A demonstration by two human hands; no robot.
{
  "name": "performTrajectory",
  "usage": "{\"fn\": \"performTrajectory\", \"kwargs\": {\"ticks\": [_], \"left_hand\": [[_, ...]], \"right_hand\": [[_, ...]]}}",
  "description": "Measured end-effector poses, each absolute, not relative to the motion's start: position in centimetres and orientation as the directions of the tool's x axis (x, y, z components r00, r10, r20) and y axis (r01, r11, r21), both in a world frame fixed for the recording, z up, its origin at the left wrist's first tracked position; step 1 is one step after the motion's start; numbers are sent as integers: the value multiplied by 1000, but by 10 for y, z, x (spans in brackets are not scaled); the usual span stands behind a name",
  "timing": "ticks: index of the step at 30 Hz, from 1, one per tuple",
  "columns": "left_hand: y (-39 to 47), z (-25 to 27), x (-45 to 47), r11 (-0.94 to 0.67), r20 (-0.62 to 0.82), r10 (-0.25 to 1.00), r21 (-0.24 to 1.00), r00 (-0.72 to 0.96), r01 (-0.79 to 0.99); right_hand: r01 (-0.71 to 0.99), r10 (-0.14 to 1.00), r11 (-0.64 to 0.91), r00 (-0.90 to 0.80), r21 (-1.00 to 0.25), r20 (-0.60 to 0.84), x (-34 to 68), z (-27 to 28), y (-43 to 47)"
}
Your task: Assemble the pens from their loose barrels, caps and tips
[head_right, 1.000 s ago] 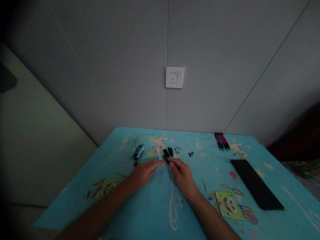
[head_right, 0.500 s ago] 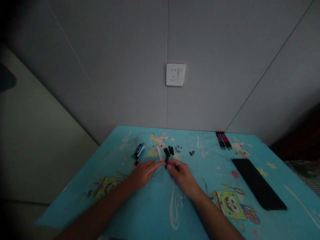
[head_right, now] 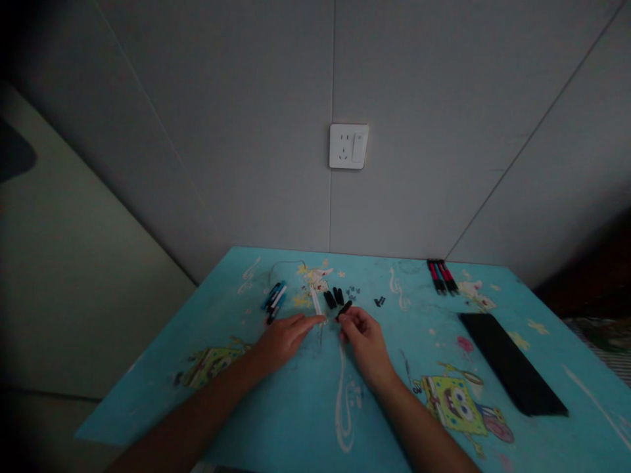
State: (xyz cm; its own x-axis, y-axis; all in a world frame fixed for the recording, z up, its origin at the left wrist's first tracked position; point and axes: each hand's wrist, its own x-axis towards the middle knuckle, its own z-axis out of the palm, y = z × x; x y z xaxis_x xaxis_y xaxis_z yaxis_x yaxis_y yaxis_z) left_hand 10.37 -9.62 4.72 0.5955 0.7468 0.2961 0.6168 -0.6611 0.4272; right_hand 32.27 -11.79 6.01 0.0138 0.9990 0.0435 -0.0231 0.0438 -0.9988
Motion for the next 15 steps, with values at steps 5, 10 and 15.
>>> {"fn": "performTrajectory", "kwargs": {"ticks": [5, 10, 15], "left_hand": [[-97, 49, 103, -659, 301, 748, 450, 592, 603], [-97, 48, 104, -655, 311, 750, 475, 584, 588], [-96, 47, 104, -650, 316, 752, 501, 578, 571]], "right_hand": [[-32, 999, 35, -18, -999, 35, 317, 62, -121], [-16, 999, 27, -44, -1000, 27, 314, 58, -120], [11, 998, 29, -64, -1000, 29, 314, 53, -120]]}}
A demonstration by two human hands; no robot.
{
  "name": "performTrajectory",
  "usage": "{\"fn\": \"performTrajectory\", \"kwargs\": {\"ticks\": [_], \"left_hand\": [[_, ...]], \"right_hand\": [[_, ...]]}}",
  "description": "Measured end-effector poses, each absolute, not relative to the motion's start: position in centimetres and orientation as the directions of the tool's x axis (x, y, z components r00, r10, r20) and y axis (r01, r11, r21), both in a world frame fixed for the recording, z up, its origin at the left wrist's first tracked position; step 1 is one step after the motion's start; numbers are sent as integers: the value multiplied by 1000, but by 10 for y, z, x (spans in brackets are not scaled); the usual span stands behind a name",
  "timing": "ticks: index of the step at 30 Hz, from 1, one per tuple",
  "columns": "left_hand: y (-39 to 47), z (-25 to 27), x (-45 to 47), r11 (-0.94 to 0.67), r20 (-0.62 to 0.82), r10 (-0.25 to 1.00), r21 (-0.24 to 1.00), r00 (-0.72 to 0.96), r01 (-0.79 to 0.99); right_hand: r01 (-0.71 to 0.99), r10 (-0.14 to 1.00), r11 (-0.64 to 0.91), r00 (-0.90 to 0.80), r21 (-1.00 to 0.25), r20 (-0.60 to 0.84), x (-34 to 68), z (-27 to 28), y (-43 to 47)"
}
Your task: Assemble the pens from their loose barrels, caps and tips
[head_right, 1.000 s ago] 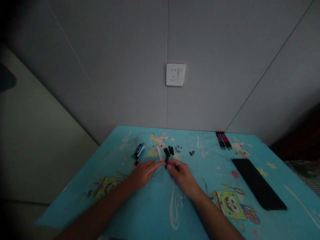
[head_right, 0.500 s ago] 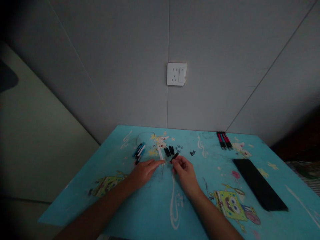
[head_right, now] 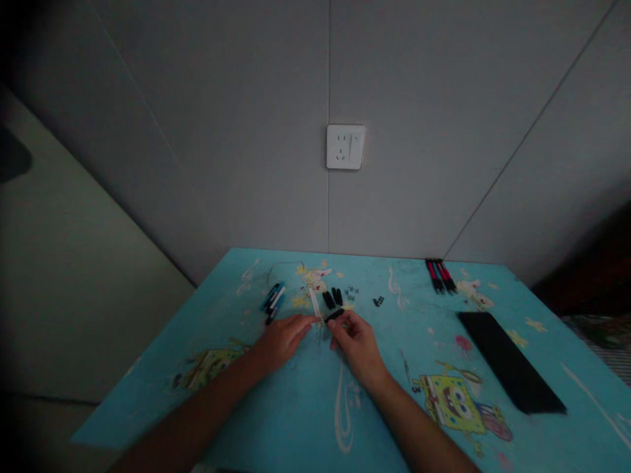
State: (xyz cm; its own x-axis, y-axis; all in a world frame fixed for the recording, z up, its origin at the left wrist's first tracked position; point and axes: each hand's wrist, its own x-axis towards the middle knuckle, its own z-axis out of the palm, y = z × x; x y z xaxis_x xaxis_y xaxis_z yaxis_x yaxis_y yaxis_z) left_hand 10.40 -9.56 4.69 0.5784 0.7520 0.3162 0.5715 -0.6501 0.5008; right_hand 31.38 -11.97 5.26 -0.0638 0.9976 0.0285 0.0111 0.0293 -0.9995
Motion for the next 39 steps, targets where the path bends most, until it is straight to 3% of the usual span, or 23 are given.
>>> {"fn": "performTrajectory", "kwargs": {"ticks": [8, 13, 21, 29, 39], "left_hand": [[-97, 48, 106, -655, 325, 744, 524, 583, 544], [-99, 48, 107, -660, 315, 739, 518, 596, 544], [-100, 45, 104, -679, 246, 729, 377, 638, 630], [-99, 49, 105, -652, 238, 757, 329, 608, 683], [-99, 48, 103, -664, 183, 739, 361, 648, 655]], "right_hand": [[25, 991, 78, -112, -997, 75, 312, 56, -121], [118, 976, 125, -191, -985, 101, 310, 47, -122], [272, 954, 207, -267, -940, 133, 311, 45, -126], [383, 970, 239, -142, -892, 199, 320, 51, -124], [474, 922, 383, -245, -793, 299, 318, 55, -129]]}}
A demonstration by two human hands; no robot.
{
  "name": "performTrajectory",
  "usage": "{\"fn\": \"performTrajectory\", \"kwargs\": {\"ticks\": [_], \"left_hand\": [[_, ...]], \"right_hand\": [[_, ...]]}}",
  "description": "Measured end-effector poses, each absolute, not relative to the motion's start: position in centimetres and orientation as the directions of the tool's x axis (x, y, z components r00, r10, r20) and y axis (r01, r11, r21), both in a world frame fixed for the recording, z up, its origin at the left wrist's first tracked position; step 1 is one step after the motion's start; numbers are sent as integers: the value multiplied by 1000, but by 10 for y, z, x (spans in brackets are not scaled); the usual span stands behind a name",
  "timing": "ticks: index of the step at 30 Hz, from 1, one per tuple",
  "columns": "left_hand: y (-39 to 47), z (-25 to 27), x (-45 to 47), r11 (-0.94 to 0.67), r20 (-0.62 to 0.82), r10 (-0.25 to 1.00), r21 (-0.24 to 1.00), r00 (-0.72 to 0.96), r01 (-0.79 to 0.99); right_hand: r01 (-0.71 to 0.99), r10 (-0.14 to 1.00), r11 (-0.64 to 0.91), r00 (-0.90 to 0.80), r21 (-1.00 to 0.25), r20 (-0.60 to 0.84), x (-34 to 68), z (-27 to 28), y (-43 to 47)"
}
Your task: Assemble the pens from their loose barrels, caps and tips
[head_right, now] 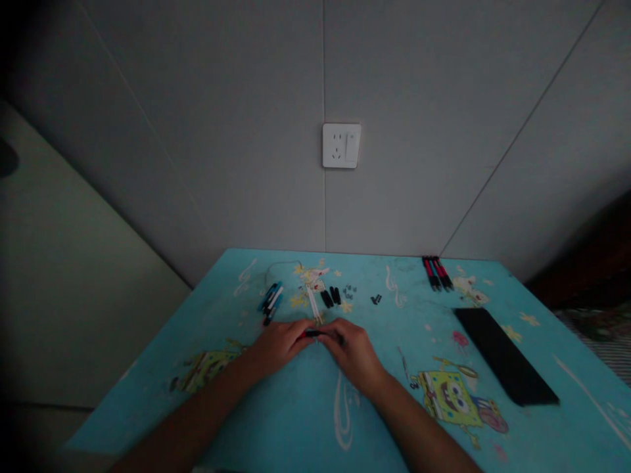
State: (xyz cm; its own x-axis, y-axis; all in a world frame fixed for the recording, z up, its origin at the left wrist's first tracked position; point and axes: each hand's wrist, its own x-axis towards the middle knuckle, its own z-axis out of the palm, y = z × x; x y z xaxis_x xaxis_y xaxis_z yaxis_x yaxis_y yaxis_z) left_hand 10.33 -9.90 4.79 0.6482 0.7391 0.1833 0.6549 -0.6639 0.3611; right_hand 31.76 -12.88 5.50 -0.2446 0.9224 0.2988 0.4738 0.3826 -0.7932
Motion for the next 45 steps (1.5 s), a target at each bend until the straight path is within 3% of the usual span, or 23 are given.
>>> {"fn": "performTrajectory", "kwargs": {"ticks": [5, 12, 17, 21, 26, 33, 40, 45], "left_hand": [[-102, 51, 106, -705, 227, 705, 324, 672, 631], [-99, 49, 105, -682, 279, 729, 371, 625, 630], [-100, 47, 105, -674, 284, 732, 435, 619, 597], [-100, 46, 105, -669, 256, 735, 423, 628, 611], [-101, 49, 106, -719, 321, 690, 403, 648, 566], [-99, 48, 106, -721, 356, 689, 421, 631, 550], [-102, 52, 108, -733, 358, 670, 460, 650, 502], [-99, 51, 107, -729, 375, 680, 443, 630, 522]], "right_hand": [[590, 923, 384, -267, -711, 277, 321, 56, -127], [549, 876, 482, -333, -683, 350, 327, 56, -124], [590, 895, 444, -313, -674, 317, 327, 56, -124], [624, 892, 451, -339, -638, 299, 326, 56, -124], [650, 902, 431, -319, -626, 289, 326, 56, -125], [540, 852, 522, -370, -660, 371, 328, 64, -126], [689, 889, 454, -310, -566, 336, 330, 59, -124], [628, 834, 550, -378, -551, 402, 334, 65, -122]]}}
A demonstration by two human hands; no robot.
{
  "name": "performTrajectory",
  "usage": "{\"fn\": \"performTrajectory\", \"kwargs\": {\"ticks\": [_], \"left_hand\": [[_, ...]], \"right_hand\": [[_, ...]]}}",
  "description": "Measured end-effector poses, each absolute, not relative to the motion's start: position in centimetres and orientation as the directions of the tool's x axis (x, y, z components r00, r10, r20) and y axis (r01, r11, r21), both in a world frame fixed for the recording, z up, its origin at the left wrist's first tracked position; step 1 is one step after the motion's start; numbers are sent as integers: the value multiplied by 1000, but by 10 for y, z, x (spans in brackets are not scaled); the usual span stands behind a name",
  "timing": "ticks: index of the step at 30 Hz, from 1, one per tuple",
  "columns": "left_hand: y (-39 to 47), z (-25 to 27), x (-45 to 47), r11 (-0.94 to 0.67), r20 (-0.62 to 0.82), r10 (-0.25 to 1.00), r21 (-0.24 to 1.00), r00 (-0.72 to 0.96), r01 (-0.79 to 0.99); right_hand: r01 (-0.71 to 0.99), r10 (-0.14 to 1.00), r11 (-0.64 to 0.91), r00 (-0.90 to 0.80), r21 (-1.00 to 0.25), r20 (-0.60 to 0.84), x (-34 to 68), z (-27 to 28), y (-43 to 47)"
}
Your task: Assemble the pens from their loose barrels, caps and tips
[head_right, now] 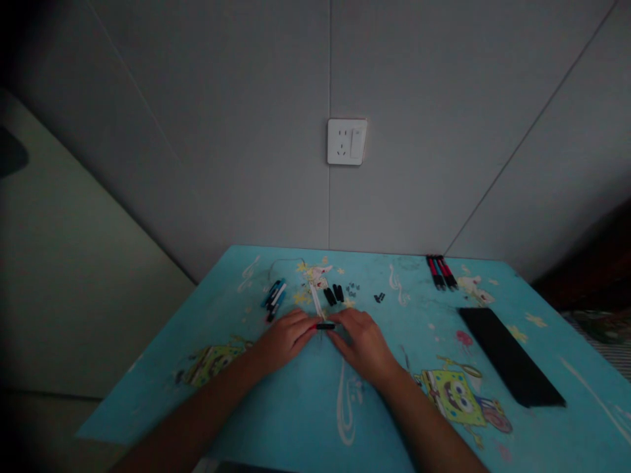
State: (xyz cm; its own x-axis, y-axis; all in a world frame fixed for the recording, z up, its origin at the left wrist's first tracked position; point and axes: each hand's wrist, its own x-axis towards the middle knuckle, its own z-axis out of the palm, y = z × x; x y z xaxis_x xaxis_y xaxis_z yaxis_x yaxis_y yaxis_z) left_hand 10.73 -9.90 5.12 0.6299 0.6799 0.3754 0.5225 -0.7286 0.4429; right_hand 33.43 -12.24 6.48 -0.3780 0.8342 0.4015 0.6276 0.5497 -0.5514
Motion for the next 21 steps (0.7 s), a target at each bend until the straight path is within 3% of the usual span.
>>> {"fn": "performTrajectory", "kwargs": {"ticks": [8, 13, 21], "left_hand": [[-93, 47, 106, -768, 409, 640, 334, 651, 546], [-93, 47, 105, -753, 403, 657, 314, 638, 578], [-93, 47, 107, -754, 394, 655, 290, 645, 589]], "right_hand": [[692, 875, 483, -361, -537, 322, 328, 55, -123], [600, 832, 555, -384, -576, 401, 331, 57, -120], [632, 849, 528, -364, -567, 384, 330, 57, -120]]}}
